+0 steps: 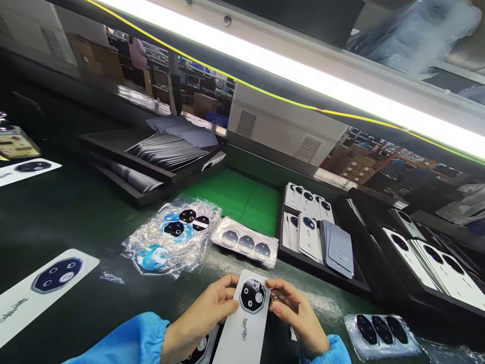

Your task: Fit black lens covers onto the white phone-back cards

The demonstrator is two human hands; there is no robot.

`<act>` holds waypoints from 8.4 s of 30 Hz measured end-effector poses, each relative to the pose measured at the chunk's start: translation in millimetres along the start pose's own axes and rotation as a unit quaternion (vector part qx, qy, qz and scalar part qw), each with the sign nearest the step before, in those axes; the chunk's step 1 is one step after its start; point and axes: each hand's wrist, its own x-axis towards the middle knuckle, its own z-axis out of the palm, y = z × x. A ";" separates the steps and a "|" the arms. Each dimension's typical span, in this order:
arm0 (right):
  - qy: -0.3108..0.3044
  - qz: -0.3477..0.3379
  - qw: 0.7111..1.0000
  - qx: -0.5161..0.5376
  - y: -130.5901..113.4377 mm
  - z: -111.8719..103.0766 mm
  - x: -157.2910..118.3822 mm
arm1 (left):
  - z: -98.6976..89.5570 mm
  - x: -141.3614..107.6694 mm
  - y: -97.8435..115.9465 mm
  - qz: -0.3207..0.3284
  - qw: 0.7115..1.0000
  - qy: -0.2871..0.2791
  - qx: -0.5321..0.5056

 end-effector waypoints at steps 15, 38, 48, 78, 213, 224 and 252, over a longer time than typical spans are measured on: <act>0.005 -0.014 1.000 -0.011 -5.9 4.5 -4.1 | 2.5 -2.4 3.0 0.012 1.000 -0.004 0.000; 0.088 -0.245 0.897 -0.357 -1.8 -1.1 -12.3 | 4.9 -2.7 1.1 0.020 1.000 -0.001 -0.011; 0.018 -0.329 0.800 -0.501 18.1 11.1 -10.2 | 4.9 1.8 -11.8 0.026 0.999 0.003 -0.031; 0.021 -0.344 0.789 -0.509 15.1 16.7 -9.6 | -0.4 6.3 -23.5 0.039 0.999 -0.008 -0.027; 0.100 -0.412 0.783 -0.455 20.4 39.3 -9.5 | -5.1 5.0 -18.9 0.078 0.994 0.074 0.003; 0.099 -0.419 0.776 -0.462 25.1 39.7 -7.7 | -2.3 -1.8 -8.1 0.059 0.996 0.066 0.001; 0.182 -0.089 0.979 0.034 29.9 54.4 -22.6 | -4.6 2.6 -12.3 0.070 0.994 0.079 0.010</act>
